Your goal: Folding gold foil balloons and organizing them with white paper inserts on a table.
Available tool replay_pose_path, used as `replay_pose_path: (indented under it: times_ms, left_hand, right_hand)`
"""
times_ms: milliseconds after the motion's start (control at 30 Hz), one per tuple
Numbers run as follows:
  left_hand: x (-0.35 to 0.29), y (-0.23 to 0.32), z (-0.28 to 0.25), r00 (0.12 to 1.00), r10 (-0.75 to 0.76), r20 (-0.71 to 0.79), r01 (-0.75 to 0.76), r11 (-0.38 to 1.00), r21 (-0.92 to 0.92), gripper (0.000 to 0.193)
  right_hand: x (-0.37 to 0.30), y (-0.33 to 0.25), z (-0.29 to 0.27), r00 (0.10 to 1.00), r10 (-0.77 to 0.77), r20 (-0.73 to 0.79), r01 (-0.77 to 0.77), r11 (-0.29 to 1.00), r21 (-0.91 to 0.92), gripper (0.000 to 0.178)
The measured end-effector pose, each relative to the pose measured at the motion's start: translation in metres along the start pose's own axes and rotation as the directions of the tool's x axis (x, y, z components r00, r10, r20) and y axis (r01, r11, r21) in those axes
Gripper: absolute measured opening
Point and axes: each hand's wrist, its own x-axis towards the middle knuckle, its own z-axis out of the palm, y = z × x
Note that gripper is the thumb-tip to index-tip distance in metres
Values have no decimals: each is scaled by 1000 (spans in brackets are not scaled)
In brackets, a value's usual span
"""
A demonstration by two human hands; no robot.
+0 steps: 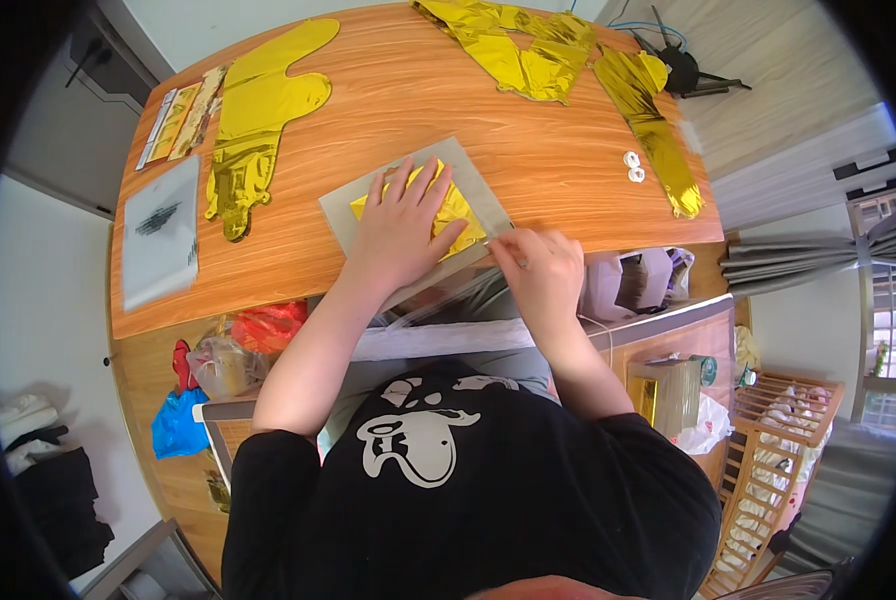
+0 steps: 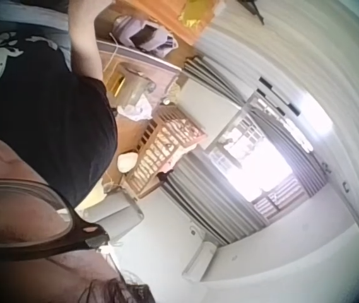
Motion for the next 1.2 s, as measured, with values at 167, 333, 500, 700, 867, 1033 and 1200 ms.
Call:
replay_pose_path:
  times_ms: [167,333,500,700,867,1033,1200]
  left_hand:
    - [1,1,-1,1000,-7,8,7,1000,-18,73]
    - [1,0,-1,1000,-7,14,7,1000,-12,81]
    - [1,4,-6,999,-21,42,22,999,-29,93]
    - [1,4,-7,1000,-6,29,7,1000,-11,90]
    - [0,-1,2,1000,4,8,-4,1000,3,77]
    - [-1,-5,5,1000,-11,2,11,1000,2,71]
    - [3,-10,5,1000,0,-21,-3,989,-145,79]
  right_hand:
    - [-12,15,2,996,59,69,-68,990,122,14]
    - [-14,14,7,999,29,24,-32,991,129,15]
    - [-10,17,16,998,30,-55,-25,997,79,16]
    - [-9,8,12,996,43,-72,-36,995,93,18]
    - [-13,8,12,999,-39,-14,41,989,142,21]
    - [-18,7,9,998,-35,-55,41,992,118,22]
    - [-10,2,7,966,-239,101,207,944,256,18]
